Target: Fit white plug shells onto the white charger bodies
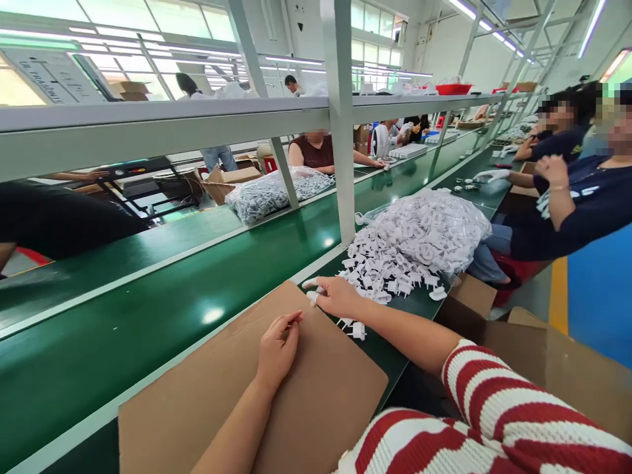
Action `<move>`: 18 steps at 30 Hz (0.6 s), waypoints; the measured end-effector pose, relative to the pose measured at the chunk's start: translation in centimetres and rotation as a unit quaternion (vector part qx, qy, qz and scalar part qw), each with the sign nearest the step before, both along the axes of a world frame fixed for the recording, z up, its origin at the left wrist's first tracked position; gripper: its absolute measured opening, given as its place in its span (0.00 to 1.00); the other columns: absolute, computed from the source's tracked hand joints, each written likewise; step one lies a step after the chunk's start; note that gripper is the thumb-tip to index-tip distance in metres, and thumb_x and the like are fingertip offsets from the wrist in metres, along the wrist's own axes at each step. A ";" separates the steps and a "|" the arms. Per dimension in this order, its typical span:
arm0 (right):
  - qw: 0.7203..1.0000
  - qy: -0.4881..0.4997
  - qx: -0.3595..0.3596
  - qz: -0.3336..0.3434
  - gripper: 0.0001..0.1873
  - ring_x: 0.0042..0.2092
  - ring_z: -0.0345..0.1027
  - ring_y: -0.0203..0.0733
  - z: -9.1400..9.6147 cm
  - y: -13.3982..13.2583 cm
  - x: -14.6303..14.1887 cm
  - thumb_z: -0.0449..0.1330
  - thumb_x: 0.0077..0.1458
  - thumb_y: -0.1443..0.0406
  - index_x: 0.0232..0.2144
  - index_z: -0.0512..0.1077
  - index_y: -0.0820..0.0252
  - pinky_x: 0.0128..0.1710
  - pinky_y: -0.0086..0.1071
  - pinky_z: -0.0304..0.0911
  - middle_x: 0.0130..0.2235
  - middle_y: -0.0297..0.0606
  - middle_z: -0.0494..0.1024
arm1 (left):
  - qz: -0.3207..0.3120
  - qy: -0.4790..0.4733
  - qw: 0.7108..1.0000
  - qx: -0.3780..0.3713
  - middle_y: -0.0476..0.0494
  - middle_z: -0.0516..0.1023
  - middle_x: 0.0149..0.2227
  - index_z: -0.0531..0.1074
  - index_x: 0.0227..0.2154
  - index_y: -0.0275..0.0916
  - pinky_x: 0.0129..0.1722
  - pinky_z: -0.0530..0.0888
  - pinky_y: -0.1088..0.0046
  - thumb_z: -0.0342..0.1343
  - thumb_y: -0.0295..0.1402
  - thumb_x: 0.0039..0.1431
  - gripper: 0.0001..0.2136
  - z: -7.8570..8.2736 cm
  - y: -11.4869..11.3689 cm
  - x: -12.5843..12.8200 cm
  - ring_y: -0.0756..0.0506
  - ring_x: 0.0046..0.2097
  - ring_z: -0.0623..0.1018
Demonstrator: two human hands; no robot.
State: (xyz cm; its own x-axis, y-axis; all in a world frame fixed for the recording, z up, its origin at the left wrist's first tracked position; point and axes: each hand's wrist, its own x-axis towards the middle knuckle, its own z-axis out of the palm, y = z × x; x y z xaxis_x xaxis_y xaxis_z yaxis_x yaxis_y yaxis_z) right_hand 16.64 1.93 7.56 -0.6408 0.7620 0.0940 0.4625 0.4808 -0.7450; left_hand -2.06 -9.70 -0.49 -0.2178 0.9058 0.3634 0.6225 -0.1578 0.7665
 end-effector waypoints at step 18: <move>0.859 -0.335 0.312 -0.229 0.15 0.58 0.63 0.58 4.5 12.9 22.6 0.58 0.56 0.72 0.40 0.84 0.65 0.59 0.48 0.51 0.48 0.52 0.81 | 0.067 0.038 0.997 -0.025 0.40 0.84 0.44 0.80 0.46 0.41 0.46 0.81 0.61 0.55 0.43 0.66 0.15 -0.8 0.4 -0.3 0.40 0.44 0.83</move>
